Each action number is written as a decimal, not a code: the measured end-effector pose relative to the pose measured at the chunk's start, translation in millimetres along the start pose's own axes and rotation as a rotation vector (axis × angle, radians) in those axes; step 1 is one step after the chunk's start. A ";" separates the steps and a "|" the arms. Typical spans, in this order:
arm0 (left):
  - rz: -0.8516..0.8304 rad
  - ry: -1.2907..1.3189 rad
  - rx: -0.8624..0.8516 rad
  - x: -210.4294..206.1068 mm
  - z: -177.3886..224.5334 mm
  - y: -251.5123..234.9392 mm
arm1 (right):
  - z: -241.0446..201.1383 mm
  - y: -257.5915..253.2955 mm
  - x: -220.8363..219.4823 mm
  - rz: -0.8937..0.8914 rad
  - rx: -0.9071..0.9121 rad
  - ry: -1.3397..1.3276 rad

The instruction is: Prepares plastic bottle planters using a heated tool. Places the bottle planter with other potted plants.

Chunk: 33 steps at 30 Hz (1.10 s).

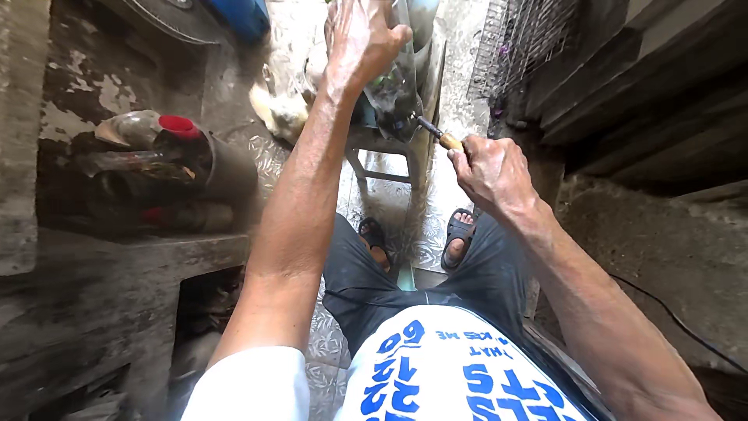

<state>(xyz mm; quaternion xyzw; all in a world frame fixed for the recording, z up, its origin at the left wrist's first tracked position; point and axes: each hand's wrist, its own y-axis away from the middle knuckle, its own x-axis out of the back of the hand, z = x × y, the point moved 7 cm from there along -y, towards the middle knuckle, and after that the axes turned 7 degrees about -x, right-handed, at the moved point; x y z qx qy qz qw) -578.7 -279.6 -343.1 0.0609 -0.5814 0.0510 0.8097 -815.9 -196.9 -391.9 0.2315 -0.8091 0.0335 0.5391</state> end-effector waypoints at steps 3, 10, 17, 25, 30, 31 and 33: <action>-0.004 0.047 -0.008 3.0 0.3 4.9 | -4.7 -1.7 -0.3 0.001 0.011 0.033; -0.021 0.085 0.026 4.6 1.7 9.5 | -21.8 -3.1 -2.0 -0.044 -0.047 0.120; -0.040 0.073 0.019 -0.4 1.7 2.6 | -25.8 -11.0 -6.1 -0.076 -0.096 0.147; -0.141 0.146 -0.213 13.0 0.0 9.6 | -4.7 -17.9 -3.8 -0.072 -0.092 0.134; -0.152 0.103 -0.457 15.0 -16.7 18.4 | 6.2 -22.7 -2.9 -0.064 -0.084 0.125; -0.150 0.089 -0.472 13.5 -15.0 20.4 | 7.5 -21.9 -3.0 -0.064 -0.088 0.121; -0.142 0.061 -0.463 11.1 -8.2 25.7 | 9.6 -19.0 -2.7 -0.054 -0.088 0.119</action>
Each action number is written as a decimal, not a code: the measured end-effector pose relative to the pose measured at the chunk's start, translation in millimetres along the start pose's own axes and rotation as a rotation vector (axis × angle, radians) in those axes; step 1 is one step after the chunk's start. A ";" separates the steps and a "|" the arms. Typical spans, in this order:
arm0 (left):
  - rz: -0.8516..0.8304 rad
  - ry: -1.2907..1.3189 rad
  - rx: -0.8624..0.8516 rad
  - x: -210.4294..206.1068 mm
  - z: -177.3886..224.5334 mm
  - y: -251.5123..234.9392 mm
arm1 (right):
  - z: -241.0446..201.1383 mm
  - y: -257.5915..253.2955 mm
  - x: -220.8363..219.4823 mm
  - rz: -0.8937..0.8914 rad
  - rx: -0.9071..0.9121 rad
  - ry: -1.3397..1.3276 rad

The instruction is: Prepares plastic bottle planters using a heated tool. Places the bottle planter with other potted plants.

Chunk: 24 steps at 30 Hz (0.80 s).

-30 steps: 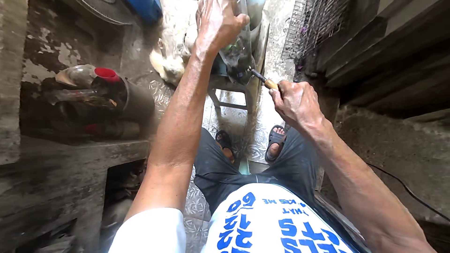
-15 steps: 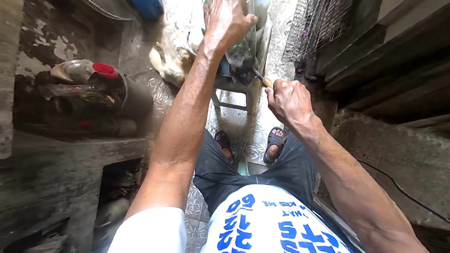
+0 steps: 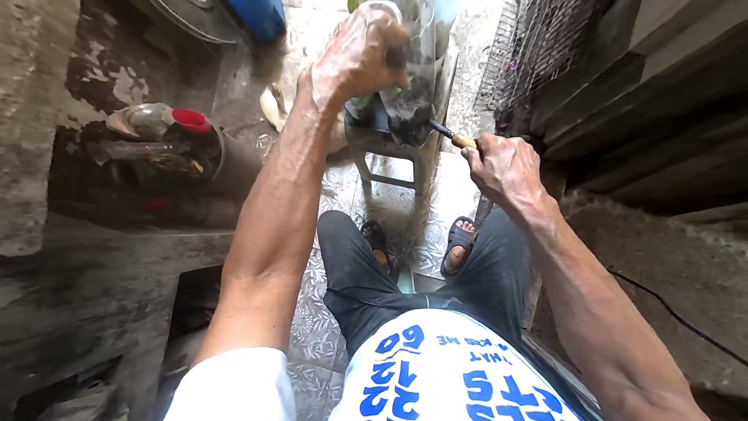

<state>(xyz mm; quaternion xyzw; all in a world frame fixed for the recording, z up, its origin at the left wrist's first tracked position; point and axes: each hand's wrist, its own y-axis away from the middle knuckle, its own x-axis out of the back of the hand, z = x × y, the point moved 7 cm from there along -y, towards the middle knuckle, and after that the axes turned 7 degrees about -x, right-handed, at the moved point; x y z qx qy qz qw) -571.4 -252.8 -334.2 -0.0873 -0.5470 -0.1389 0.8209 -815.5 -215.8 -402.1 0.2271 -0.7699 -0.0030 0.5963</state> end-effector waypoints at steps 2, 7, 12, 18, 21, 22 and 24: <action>0.001 -0.048 0.033 -1.0 14.4 2.8 | 1.6 2.4 -0.4 0.019 0.005 -0.011; 0.020 -0.196 0.126 -1.7 42.1 3.9 | 1.2 -1.3 0.1 0.064 0.007 -0.047; 0.012 -0.257 0.255 -3.4 45.2 0.4 | -4.1 -13.5 -3.1 0.029 -0.004 -0.049; 0.008 -0.221 0.302 -12.2 38.8 -14.9 | 2.5 -7.8 -3.0 -0.017 -0.039 -0.066; 0.040 -0.172 0.310 -8.7 30.8 -21.7 | 14.5 1.5 8.8 -0.014 -0.061 -0.098; 0.048 -0.156 0.308 -8.5 26.3 -24.5 | 19.4 5.2 11.6 -0.011 -0.060 -0.110; 0.050 -0.147 0.327 -8.6 15.0 -28.4 | 25.0 13.4 13.9 -0.006 -0.040 -0.112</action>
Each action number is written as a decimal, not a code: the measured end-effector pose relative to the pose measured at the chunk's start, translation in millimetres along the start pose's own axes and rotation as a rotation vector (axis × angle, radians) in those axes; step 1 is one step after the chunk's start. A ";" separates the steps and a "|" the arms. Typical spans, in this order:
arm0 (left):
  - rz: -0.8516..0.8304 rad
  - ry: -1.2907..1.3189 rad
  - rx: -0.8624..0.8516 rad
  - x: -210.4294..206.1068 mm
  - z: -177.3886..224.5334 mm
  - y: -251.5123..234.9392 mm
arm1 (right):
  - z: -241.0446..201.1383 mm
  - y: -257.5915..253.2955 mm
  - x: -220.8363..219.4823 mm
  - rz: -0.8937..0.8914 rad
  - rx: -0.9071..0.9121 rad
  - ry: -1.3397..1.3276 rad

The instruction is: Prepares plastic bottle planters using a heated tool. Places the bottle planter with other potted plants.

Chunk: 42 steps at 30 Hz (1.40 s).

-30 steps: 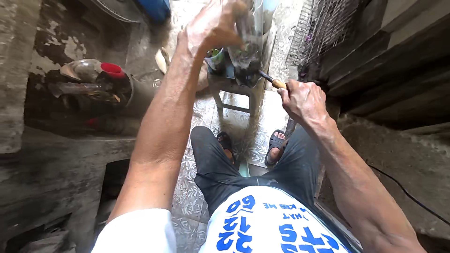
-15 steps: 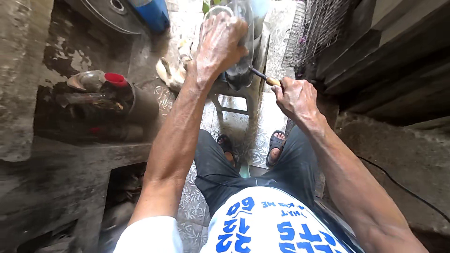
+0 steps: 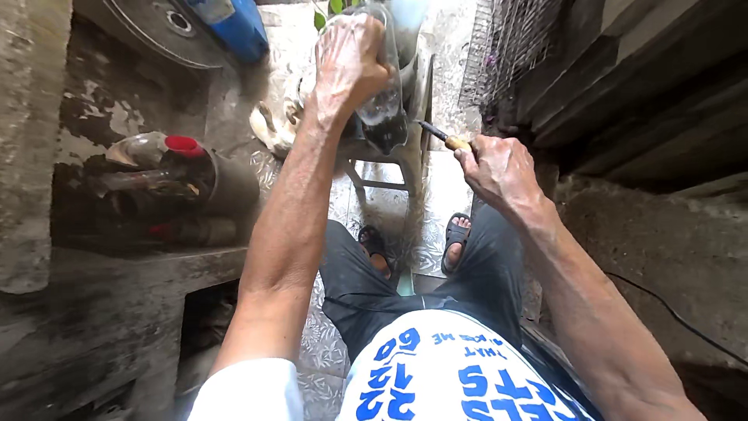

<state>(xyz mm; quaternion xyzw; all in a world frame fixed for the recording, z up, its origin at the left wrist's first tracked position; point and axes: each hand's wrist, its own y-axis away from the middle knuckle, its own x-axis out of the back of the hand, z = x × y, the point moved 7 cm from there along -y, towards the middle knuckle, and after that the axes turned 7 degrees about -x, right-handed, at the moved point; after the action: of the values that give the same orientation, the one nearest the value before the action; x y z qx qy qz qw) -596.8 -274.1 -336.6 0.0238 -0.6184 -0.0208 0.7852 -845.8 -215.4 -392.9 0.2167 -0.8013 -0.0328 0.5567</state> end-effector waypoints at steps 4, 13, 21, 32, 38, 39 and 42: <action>-0.018 0.021 0.060 0.5 -10.2 -5.8 | -2.4 10.9 -8.9 -0.019 0.031 -0.003; -0.010 0.005 0.052 0.3 -9.7 -9.0 | -11.2 4.1 -27.3 -0.031 0.036 -0.028; -0.003 -0.006 0.037 1.4 -4.9 -8.2 | -7.4 6.1 -28.7 -0.006 0.016 -0.070; -0.013 0.047 0.024 -0.6 -3.1 -12.5 | -15.0 -2.3 -25.6 -0.029 0.018 -0.025; -0.047 0.090 0.026 3.3 -1.5 -7.7 | -28.3 -10.3 -17.0 -0.088 -0.005 0.071; -0.056 0.088 0.018 3.0 -1.1 -7.6 | -30.2 -11.5 -14.6 -0.097 -0.012 0.074; -0.069 0.110 0.001 0.0 -1.4 -10.3 | -35.9 -14.6 -10.1 -0.110 -0.031 0.089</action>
<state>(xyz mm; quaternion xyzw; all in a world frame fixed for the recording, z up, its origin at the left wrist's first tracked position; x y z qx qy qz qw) -595.5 -284.4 -337.6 0.0465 -0.5731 -0.0462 0.8169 -805.8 -217.9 -392.5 0.2532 -0.7620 -0.0659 0.5923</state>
